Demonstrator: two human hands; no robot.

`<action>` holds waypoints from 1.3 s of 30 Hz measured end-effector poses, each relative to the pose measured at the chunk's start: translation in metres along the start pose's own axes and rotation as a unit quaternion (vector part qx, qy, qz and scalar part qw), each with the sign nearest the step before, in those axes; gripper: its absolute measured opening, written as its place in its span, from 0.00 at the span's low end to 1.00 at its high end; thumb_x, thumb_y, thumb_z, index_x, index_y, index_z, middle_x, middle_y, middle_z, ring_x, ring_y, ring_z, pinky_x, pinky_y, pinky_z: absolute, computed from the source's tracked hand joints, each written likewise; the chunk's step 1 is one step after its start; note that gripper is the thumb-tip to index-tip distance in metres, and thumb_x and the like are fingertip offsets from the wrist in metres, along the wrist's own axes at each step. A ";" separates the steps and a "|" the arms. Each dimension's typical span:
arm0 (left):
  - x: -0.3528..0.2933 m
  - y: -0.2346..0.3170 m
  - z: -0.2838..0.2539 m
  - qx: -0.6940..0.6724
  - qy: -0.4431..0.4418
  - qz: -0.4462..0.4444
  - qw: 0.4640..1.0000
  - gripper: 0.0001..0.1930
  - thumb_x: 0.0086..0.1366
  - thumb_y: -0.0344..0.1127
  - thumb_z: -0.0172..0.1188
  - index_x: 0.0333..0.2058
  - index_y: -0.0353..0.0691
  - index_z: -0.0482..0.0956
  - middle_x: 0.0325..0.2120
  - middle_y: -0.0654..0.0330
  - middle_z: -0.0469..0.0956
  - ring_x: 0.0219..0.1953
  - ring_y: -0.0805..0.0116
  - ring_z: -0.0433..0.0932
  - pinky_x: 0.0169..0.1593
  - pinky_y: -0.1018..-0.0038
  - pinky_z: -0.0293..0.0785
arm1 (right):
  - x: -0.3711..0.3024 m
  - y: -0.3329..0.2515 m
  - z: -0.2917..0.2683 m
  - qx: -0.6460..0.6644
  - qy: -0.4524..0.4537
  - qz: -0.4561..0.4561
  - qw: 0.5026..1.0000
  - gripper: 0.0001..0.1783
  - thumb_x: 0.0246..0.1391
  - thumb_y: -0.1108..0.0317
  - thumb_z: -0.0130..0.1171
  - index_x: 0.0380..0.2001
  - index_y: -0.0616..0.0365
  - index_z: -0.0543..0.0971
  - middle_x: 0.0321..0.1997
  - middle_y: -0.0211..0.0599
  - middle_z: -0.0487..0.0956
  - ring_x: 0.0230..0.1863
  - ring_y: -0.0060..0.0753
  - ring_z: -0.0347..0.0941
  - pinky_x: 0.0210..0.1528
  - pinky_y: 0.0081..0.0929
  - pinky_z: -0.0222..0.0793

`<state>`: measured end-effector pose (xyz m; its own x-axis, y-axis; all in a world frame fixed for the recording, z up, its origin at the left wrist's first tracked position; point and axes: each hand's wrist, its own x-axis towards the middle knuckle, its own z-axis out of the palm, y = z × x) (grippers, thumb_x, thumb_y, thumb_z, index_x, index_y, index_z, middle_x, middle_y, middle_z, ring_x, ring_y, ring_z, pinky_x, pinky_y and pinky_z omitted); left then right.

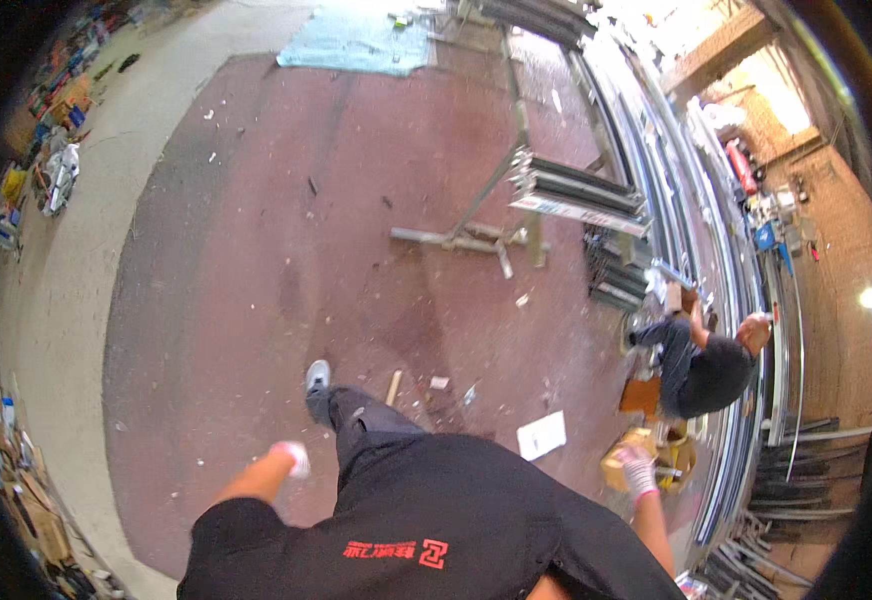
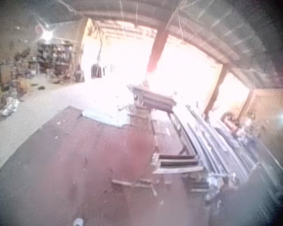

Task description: The person assembles a rectangular window frame by hand, fitting four aluminum extrusions together on a workbench. The person then carries the assembled frame to a corner cutting machine and positions it on the machine bed.

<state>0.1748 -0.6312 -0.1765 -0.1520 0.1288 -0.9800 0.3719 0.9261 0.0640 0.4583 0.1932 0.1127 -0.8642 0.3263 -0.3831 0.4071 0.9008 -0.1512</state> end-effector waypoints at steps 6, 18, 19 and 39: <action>-0.048 -0.048 -0.226 -0.497 0.382 0.113 0.771 0.28 0.71 0.42 0.56 0.67 0.38 0.68 0.60 0.42 0.77 0.62 0.49 0.76 0.67 0.61 0.69 | -0.062 -0.197 0.055 0.123 -0.088 0.398 0.905 0.23 0.61 0.62 0.61 0.57 0.59 0.81 0.48 0.38 0.86 0.44 0.30 0.81 0.47 0.31 0.77; -0.026 -0.265 -0.051 -0.413 0.050 -0.066 0.907 0.24 0.68 0.39 0.57 0.60 0.34 0.76 0.59 0.46 0.78 0.61 0.53 0.76 0.66 0.63 0.69 | 0.001 -0.501 0.084 0.399 -0.107 0.240 0.879 0.25 0.65 0.60 0.63 0.61 0.59 0.77 0.57 0.45 0.82 0.58 0.35 0.79 0.62 0.32 0.73; -0.023 -0.285 -0.029 -0.404 0.055 -0.050 0.912 0.23 0.68 0.39 0.57 0.59 0.34 0.76 0.57 0.46 0.79 0.60 0.53 0.77 0.64 0.64 0.70 | -0.007 -0.505 0.087 0.430 -0.080 0.254 0.863 0.25 0.65 0.61 0.63 0.62 0.58 0.77 0.57 0.44 0.82 0.58 0.34 0.79 0.61 0.31 0.74; -0.061 -0.187 -0.313 -0.435 0.311 0.278 0.798 0.24 0.69 0.36 0.63 0.62 0.39 0.75 0.50 0.51 0.83 0.53 0.62 0.81 0.59 0.69 0.75 | -0.027 -0.543 0.263 0.398 -0.227 0.267 0.848 0.28 0.66 0.49 0.56 0.60 0.57 0.79 0.55 0.44 0.84 0.55 0.45 0.81 0.58 0.37 0.74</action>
<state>-0.1722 -0.7016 -0.0698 -0.7098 0.5071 -0.4888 -0.1951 0.5253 0.8283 0.3384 -0.3801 -0.0351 -0.3650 0.3193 -0.8746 0.9310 0.1218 -0.3440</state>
